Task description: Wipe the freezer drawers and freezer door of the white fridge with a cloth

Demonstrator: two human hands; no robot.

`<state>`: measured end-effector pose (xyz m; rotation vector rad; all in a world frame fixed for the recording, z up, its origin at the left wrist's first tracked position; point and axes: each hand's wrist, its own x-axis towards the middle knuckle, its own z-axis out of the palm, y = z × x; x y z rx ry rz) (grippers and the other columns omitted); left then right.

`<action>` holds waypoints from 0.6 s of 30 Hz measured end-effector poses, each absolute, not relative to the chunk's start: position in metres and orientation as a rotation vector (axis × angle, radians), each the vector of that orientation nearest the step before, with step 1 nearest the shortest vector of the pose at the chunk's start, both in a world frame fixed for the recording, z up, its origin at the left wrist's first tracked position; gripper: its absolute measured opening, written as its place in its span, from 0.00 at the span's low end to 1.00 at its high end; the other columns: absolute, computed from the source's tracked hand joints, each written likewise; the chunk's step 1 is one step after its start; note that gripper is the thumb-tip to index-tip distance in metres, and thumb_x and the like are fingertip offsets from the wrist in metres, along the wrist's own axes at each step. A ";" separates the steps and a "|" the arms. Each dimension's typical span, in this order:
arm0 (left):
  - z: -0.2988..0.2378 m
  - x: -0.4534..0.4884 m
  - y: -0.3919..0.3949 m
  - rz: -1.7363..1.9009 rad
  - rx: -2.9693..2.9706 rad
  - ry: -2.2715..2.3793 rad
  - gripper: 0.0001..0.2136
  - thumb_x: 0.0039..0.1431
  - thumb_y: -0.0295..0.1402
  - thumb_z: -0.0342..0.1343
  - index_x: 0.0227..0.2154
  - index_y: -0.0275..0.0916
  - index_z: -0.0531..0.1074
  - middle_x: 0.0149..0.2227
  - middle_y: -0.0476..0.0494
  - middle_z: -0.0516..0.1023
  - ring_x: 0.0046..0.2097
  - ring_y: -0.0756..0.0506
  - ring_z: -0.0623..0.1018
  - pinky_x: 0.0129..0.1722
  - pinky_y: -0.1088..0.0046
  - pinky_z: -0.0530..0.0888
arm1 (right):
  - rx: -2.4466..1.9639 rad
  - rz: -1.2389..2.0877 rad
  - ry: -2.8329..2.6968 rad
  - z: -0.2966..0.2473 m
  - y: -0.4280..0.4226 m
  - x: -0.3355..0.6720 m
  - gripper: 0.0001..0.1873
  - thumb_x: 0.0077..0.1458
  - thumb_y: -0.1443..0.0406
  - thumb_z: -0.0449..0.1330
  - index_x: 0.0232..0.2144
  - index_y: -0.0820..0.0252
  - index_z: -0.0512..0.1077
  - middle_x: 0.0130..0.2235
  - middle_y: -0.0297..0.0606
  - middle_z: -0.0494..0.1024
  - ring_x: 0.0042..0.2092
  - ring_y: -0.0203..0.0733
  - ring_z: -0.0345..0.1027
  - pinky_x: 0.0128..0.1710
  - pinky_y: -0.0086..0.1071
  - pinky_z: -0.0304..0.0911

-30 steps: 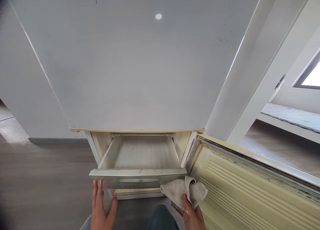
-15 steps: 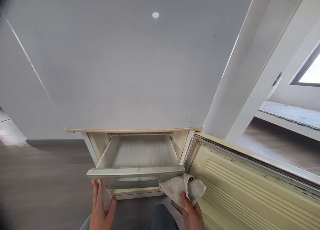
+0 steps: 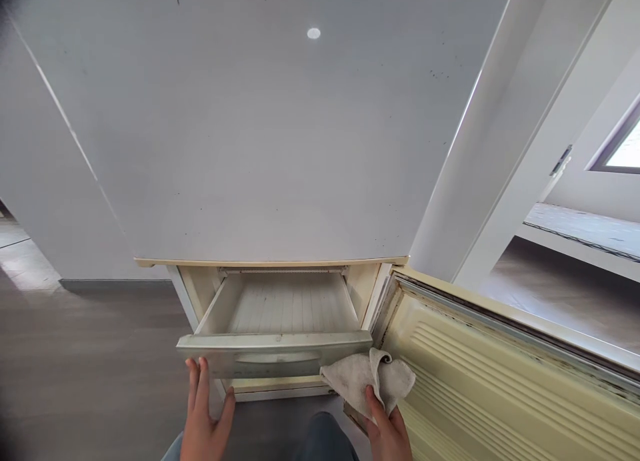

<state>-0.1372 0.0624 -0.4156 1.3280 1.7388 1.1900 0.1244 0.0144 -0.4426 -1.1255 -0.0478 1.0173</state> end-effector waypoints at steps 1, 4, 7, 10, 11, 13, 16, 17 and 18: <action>-0.414 -0.137 0.063 1.185 1.334 1.737 0.36 0.60 0.49 0.44 0.66 0.53 0.32 0.71 0.59 0.22 0.71 0.33 0.40 0.23 0.79 0.73 | -1.109 1.027 -0.044 -0.439 0.015 0.123 0.37 0.26 0.58 0.76 0.43 0.52 0.72 0.47 0.36 0.79 0.58 0.54 0.64 0.37 0.33 0.76; -0.412 -0.138 0.065 1.175 1.350 1.738 0.37 0.60 0.50 0.44 0.66 0.53 0.31 0.71 0.59 0.21 0.71 0.32 0.41 0.25 0.78 0.73 | -1.078 1.048 -0.050 -0.430 0.016 0.120 0.40 0.30 0.56 0.76 0.48 0.53 0.70 0.47 0.36 0.79 0.58 0.51 0.65 0.38 0.29 0.75; -0.412 -0.138 0.067 1.169 1.347 1.744 0.37 0.60 0.50 0.44 0.66 0.53 0.31 0.71 0.58 0.21 0.71 0.31 0.43 0.27 0.76 0.74 | -1.071 1.050 -0.052 -0.429 0.017 0.118 0.42 0.29 0.57 0.76 0.50 0.53 0.69 0.48 0.35 0.79 0.58 0.49 0.65 0.38 0.26 0.74; -0.412 -0.138 0.067 1.161 1.350 1.746 0.37 0.60 0.50 0.44 0.66 0.53 0.31 0.71 0.59 0.21 0.71 0.32 0.42 0.26 0.76 0.73 | -1.082 1.028 -0.055 -0.432 0.018 0.119 0.42 0.30 0.57 0.76 0.50 0.54 0.69 0.47 0.35 0.79 0.59 0.49 0.64 0.39 0.27 0.74; -0.412 -0.138 0.067 1.158 1.354 1.745 0.37 0.60 0.50 0.43 0.66 0.53 0.30 0.71 0.59 0.21 0.71 0.33 0.42 0.26 0.77 0.72 | -1.090 1.020 -0.059 -0.434 0.018 0.119 0.41 0.30 0.57 0.76 0.50 0.54 0.69 0.47 0.35 0.79 0.59 0.49 0.64 0.40 0.27 0.74; -0.412 -0.138 0.068 1.157 1.362 1.745 0.36 0.61 0.50 0.43 0.66 0.53 0.30 0.71 0.60 0.20 0.71 0.33 0.40 0.25 0.77 0.71 | -1.101 1.010 -0.074 -0.436 0.018 0.120 0.40 0.30 0.57 0.75 0.49 0.54 0.70 0.46 0.34 0.79 0.59 0.49 0.65 0.41 0.27 0.74; -0.417 -0.141 0.071 1.167 1.373 1.737 0.36 0.61 0.50 0.43 0.66 0.53 0.31 0.71 0.59 0.21 0.71 0.32 0.41 0.25 0.77 0.72 | -1.098 1.004 -0.097 -0.439 0.019 0.121 0.37 0.31 0.57 0.75 0.47 0.53 0.71 0.46 0.33 0.80 0.57 0.47 0.66 0.42 0.27 0.74; -0.420 -0.143 0.073 1.156 1.375 1.733 0.37 0.60 0.50 0.44 0.66 0.53 0.31 0.71 0.59 0.20 0.71 0.32 0.41 0.26 0.77 0.73 | -1.098 1.004 -0.103 -0.440 0.019 0.121 0.37 0.31 0.57 0.75 0.47 0.53 0.71 0.45 0.33 0.80 0.57 0.47 0.67 0.42 0.28 0.74; -0.422 -0.145 0.074 1.140 1.380 1.728 0.37 0.60 0.51 0.44 0.66 0.53 0.30 0.71 0.59 0.20 0.71 0.30 0.41 0.27 0.76 0.74 | -1.101 1.004 -0.110 -0.441 0.020 0.121 0.36 0.31 0.57 0.75 0.46 0.53 0.71 0.45 0.33 0.80 0.56 0.47 0.67 0.42 0.29 0.75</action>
